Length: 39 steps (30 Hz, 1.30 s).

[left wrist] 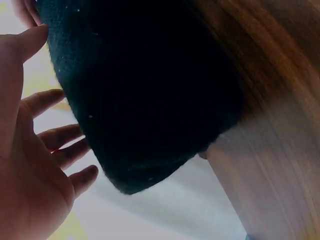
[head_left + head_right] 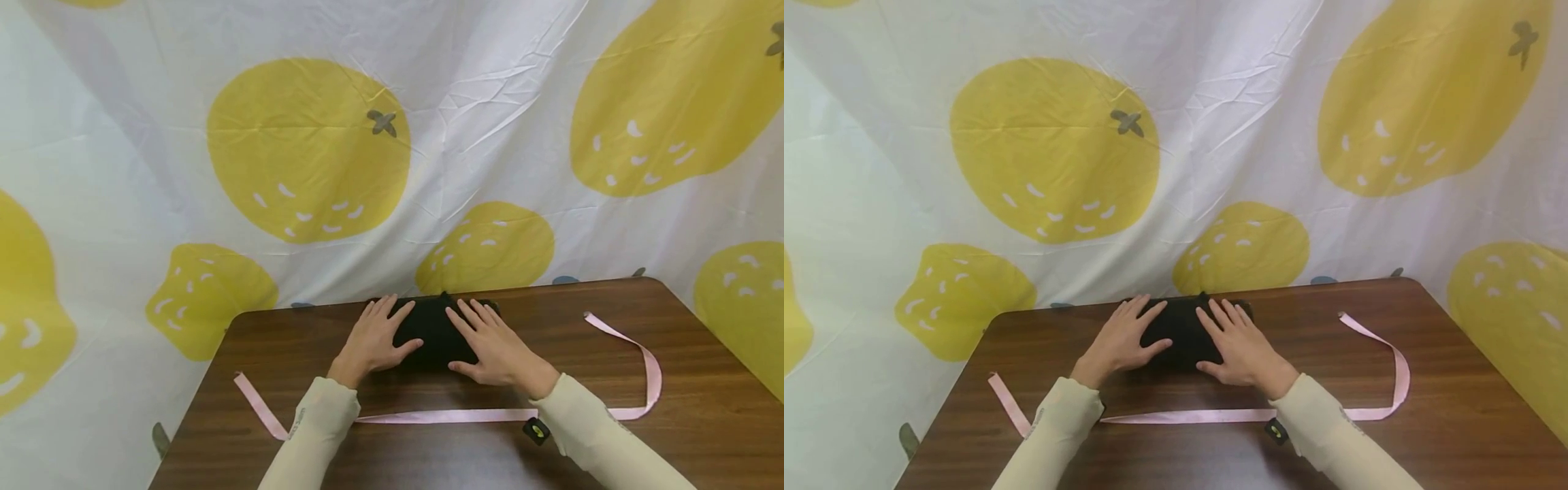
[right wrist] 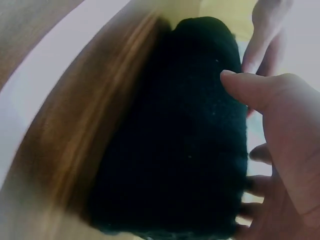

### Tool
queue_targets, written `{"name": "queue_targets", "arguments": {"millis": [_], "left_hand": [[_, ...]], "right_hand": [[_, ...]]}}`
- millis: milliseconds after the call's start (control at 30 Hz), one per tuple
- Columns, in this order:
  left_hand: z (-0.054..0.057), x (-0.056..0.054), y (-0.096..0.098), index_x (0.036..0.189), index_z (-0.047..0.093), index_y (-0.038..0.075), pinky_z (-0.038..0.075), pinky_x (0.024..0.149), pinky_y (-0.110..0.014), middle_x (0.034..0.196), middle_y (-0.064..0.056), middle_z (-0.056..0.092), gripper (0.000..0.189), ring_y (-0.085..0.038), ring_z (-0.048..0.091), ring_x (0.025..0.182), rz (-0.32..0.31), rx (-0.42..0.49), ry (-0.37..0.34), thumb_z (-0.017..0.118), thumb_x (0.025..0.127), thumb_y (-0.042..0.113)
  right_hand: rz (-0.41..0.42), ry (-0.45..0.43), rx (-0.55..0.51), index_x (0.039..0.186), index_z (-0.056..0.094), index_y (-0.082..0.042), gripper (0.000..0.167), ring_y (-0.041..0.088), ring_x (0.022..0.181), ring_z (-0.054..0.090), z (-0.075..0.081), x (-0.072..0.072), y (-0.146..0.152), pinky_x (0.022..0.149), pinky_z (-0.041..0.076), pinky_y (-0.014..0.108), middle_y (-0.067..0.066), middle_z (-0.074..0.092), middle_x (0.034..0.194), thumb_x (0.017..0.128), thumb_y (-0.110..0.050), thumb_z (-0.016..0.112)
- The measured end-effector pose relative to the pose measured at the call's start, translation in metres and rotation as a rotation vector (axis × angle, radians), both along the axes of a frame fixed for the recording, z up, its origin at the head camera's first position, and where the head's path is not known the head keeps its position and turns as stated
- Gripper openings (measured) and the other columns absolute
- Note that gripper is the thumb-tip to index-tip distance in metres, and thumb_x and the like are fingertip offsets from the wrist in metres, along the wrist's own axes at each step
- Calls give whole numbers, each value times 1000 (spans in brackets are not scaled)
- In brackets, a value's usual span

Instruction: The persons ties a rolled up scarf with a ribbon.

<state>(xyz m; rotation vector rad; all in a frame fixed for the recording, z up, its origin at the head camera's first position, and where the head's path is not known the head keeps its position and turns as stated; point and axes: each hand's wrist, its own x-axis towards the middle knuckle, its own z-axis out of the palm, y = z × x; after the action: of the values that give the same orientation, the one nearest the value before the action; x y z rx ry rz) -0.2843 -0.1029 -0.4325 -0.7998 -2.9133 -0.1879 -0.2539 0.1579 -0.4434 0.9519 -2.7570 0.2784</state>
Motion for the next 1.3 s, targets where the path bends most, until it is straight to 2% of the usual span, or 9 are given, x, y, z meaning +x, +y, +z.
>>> {"name": "queue_targets", "arguments": {"millis": [133,267,533,767,967,1300], "left_hand": [[-5,-1,2,157,29,26,19,121,-49,161,-14,27,76,-32,26,148,1,-7,-34,47,94,65],[-10,-3,2,157,26,25,17,121,-49,161,-14,26,80,-32,25,148,3,-34,-32,49,93,67],[-17,-6,2,160,15,24,16,121,-53,162,-14,23,104,-33,23,149,-15,-111,-13,66,81,69],[-28,-9,2,160,6,21,15,121,-54,163,-16,20,123,-35,21,149,-30,-163,13,77,71,67],[-33,-13,2,160,0,21,16,120,-56,163,-17,19,134,-35,21,149,-35,-188,32,78,64,72],[-35,-21,4,160,5,22,22,119,-54,160,-16,28,143,-33,29,146,-13,-227,92,84,52,71]], "right_hand": [[-11,-16,2,154,28,-1,90,49,144,25,-6,0,-1,116,20,61,29,27,156,89,-49,68],[-13,-29,5,154,27,-1,92,48,144,25,-10,-2,-2,117,20,61,28,25,158,88,-50,69],[-7,-56,13,155,25,-1,98,48,144,24,-15,-9,-3,117,19,61,28,24,158,85,-48,74],[-14,-93,22,155,24,-2,109,49,145,19,-19,-14,0,117,16,62,27,25,158,76,-48,82],[-11,-128,-15,156,24,-4,118,54,144,17,-21,-22,1,115,15,66,26,27,158,67,-48,88],[-48,-160,19,157,20,-7,129,53,143,23,-22,-35,1,114,19,65,24,27,159,58,-44,94]]}}
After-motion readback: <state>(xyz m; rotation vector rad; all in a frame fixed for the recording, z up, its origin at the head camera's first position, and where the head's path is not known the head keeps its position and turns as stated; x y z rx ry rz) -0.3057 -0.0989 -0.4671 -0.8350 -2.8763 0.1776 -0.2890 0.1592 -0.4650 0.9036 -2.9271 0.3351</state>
